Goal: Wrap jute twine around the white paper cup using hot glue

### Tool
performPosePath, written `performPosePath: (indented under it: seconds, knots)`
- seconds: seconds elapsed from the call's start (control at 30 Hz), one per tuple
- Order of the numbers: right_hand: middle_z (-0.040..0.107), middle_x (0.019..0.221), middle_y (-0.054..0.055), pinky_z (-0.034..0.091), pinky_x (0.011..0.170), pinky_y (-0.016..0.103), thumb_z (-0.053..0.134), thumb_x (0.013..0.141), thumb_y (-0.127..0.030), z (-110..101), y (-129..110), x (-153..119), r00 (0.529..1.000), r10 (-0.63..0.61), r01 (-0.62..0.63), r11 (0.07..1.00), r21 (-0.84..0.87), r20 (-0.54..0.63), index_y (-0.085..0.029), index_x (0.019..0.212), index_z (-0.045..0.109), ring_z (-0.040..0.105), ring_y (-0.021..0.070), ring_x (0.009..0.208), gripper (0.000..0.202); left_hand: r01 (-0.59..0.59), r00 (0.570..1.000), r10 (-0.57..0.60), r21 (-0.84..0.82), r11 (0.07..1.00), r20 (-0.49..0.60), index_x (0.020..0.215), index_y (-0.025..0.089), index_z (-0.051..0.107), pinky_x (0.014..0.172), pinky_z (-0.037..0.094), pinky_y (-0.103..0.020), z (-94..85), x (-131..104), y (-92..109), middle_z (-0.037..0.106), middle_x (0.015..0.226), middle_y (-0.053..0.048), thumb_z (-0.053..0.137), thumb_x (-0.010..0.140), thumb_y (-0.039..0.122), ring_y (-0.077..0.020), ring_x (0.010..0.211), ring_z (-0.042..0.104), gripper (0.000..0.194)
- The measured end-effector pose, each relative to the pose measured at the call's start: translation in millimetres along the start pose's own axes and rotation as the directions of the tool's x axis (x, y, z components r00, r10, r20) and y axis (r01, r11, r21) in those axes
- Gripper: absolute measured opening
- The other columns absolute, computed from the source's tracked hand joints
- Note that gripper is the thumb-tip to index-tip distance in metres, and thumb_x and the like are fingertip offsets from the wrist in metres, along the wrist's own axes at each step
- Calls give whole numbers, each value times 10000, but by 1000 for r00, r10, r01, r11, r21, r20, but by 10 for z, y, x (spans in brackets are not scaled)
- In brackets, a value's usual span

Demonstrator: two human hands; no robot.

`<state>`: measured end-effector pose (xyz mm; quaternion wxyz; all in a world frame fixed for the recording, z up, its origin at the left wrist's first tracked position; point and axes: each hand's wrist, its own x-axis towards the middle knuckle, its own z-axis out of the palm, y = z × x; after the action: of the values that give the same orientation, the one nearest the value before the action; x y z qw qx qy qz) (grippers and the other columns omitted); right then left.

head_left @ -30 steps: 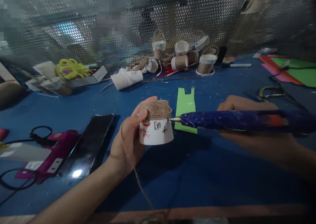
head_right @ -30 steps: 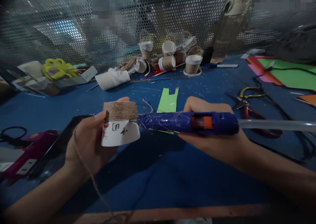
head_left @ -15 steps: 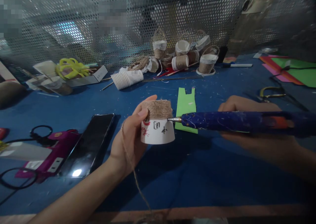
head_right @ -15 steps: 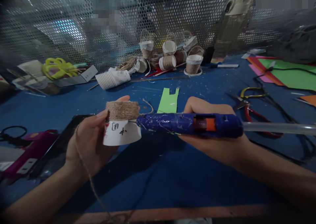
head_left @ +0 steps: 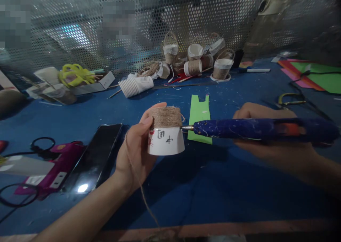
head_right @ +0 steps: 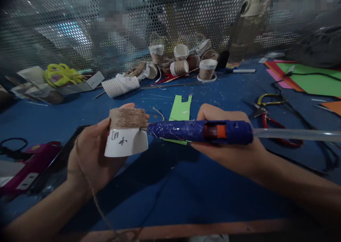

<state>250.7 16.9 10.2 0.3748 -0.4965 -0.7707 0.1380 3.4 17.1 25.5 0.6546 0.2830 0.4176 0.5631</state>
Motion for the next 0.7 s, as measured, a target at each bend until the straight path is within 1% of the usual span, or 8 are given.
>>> performPosePath:
  seconds: [0.1,0.23,0.4,0.57,0.7]
  knots:
    - [617,557,-49,381,407,281,659,780,-277,-2,6,-12,1000,-22,22,1000,4,-3,-268,676,523,531,151,449,172,4,1000,-4,3,1000,-7,1189,186,676,687,573,-234,11,-1,-11,767,950,-49,567,873,257,-165,793,719,342]
    - [646,593,-41,398,406,282,672,785,-295,-5,3,-21,1000,1,-2,1000,23,30,-271,684,524,556,162,476,181,17,1000,-17,16,1000,-1,1191,177,665,686,570,-239,16,7,-24,765,931,-54,559,878,260,-173,789,720,340]
    - [615,569,-49,384,406,283,676,778,-300,-4,-7,-11,1000,9,-10,998,57,17,-272,664,517,521,157,466,197,36,999,-36,7,999,-14,1136,160,685,736,587,-240,20,1,4,780,978,-73,566,863,250,-178,835,736,311]
    - [612,569,-51,384,416,280,682,782,-286,10,-9,14,1000,1,-2,999,53,21,-270,670,501,521,151,466,214,47,999,-46,-39,998,14,1101,146,713,676,605,-219,-6,-7,20,803,962,-85,569,881,256,-164,784,754,286]
    - [585,543,-54,365,408,272,657,788,-275,8,-15,27,1000,-21,21,999,25,19,-268,670,500,505,145,448,197,54,998,-52,-74,996,18,1128,138,701,687,629,-233,-14,-8,18,813,966,-97,557,908,268,-176,799,778,293]
